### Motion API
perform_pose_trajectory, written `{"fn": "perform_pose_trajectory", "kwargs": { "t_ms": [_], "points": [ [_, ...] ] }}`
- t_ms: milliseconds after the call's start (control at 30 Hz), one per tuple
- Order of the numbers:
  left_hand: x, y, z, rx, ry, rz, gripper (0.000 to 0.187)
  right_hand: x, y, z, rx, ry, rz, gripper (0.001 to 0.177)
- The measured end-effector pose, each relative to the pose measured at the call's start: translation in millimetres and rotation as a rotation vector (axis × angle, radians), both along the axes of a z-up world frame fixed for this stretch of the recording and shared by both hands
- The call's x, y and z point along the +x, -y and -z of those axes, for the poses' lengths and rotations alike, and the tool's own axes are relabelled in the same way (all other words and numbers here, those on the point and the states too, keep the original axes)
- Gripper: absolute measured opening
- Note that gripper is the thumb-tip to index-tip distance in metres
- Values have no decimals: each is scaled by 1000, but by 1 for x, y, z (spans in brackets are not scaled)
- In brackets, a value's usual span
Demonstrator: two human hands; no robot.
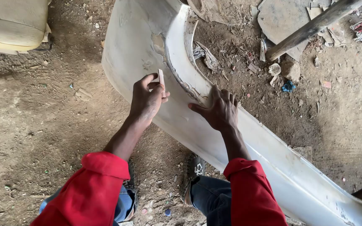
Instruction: The person uses a sanding block to sand the surface of a white car bumper. The person holds the bumper with one hand while sanding with the other, working along the curved edge and flat surfaces.
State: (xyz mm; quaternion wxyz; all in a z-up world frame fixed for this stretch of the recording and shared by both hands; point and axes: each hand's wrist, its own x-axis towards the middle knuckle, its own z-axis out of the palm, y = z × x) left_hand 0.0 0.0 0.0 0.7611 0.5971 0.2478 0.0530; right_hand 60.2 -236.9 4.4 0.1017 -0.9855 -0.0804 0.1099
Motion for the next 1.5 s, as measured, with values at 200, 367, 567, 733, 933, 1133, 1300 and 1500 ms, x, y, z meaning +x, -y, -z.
{"fn": "perform_pose_trajectory", "kwargs": {
  "t_ms": [200,367,567,733,933,1133,1300,1500],
  "points": [
    [7,2,18,-235,38,38,50,-5,-4,2,14,11,-4,135],
    [-1,7,-7,-311,38,56,48,-6,-2,5,35,6,4,136],
    [-5,7,-14,-197,31,18,56,-4,-2,8,27,16,-12,138],
    [-8,5,-5,82,32,-65,67,-3,-3,14,43,15,-7,140],
    [-9,16,16,317,18,-56,59,-4,-6,9,31,-2,0,140],
    [-8,39,9,667,47,14,52,-4,-6,12,15,-10,-14,134],
    [13,30,30,904,-24,91,56,-1,-7,11,-3,-16,-12,137],
    [10,37,21,1064,-40,158,54,1,-9,8,-5,-19,-15,138]
  ]
}}
